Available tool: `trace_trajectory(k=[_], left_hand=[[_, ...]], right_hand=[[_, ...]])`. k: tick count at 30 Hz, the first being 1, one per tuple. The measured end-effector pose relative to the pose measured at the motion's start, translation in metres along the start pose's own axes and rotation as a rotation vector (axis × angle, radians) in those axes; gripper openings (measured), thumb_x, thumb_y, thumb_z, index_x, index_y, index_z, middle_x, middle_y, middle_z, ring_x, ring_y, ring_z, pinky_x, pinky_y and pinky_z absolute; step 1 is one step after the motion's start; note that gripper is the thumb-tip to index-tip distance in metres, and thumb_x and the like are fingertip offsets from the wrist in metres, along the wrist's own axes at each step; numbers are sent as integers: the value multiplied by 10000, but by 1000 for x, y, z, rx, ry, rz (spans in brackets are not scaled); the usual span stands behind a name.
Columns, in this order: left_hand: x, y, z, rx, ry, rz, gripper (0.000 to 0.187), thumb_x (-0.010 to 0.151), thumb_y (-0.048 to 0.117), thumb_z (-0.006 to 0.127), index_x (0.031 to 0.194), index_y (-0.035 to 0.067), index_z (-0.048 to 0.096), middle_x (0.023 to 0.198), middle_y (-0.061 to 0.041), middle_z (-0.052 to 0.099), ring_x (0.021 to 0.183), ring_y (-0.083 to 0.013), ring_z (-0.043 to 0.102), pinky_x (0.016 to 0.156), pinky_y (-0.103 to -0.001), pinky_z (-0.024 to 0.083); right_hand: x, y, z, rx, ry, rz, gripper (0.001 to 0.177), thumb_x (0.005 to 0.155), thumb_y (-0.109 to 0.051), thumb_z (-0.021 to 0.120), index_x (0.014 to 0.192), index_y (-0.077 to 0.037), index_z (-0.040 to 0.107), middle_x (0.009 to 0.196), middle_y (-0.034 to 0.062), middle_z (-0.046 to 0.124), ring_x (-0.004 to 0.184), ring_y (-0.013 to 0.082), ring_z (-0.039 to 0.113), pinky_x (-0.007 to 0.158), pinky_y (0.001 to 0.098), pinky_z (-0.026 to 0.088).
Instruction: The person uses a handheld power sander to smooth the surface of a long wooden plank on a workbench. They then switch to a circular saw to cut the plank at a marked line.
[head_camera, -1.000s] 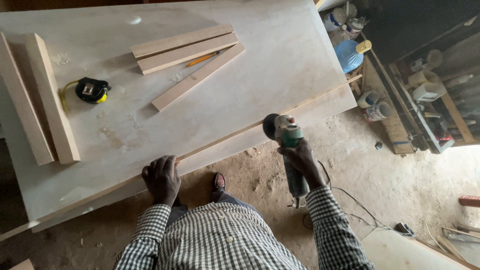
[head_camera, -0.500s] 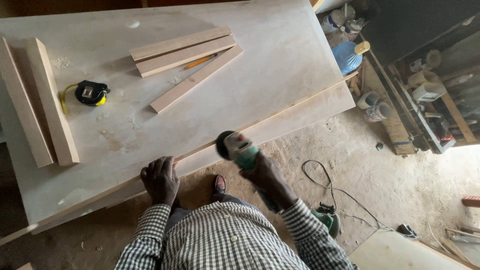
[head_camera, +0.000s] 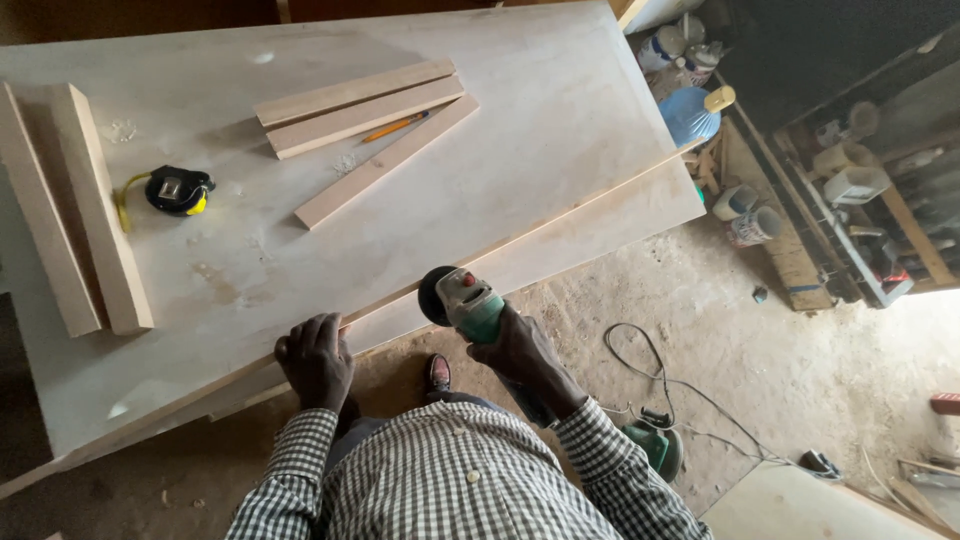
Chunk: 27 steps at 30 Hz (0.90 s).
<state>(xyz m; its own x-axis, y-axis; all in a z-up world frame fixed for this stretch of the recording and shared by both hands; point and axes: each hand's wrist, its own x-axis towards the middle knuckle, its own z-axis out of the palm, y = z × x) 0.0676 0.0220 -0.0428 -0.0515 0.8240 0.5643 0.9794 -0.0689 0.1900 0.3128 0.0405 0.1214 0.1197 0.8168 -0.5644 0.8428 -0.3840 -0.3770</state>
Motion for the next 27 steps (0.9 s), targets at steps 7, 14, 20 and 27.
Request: trace_trajectory(k=[7,14,20,27], left_hand=[[-2,-7,-2,19,-62,-13,171,822,345,560,940,226,598,883,43,571,831,-138,554,738,-309,375],[-11,-83,-64,-71,-215,-55,112,811,215,601,909,166,623,860,-4,621,821,-202,588,755,-355,393],[-2,-53,-55,-140,-201,-28,167,799,202,609,935,105,599,858,-60,604,810,-231,577,732,-362,425],[24,44,-3,-105,-175,7,228,759,267,599,962,165,583,870,-1,563,799,-187,563,709,-345,403]], right_hand=[[46,69,-9,702,142,-406,591,511,-228,815,1002,-38,547,890,130,630,847,240,603,744,390,486],[11,69,-59,455,227,60,363,561,-251,722,850,-101,564,719,68,554,677,211,511,610,350,386],[5,53,-44,411,239,90,380,537,-277,732,848,-119,585,724,56,581,681,204,531,618,345,391],[9,16,-7,307,110,-23,482,656,-244,687,1052,-24,522,991,231,594,992,411,542,845,486,392]])
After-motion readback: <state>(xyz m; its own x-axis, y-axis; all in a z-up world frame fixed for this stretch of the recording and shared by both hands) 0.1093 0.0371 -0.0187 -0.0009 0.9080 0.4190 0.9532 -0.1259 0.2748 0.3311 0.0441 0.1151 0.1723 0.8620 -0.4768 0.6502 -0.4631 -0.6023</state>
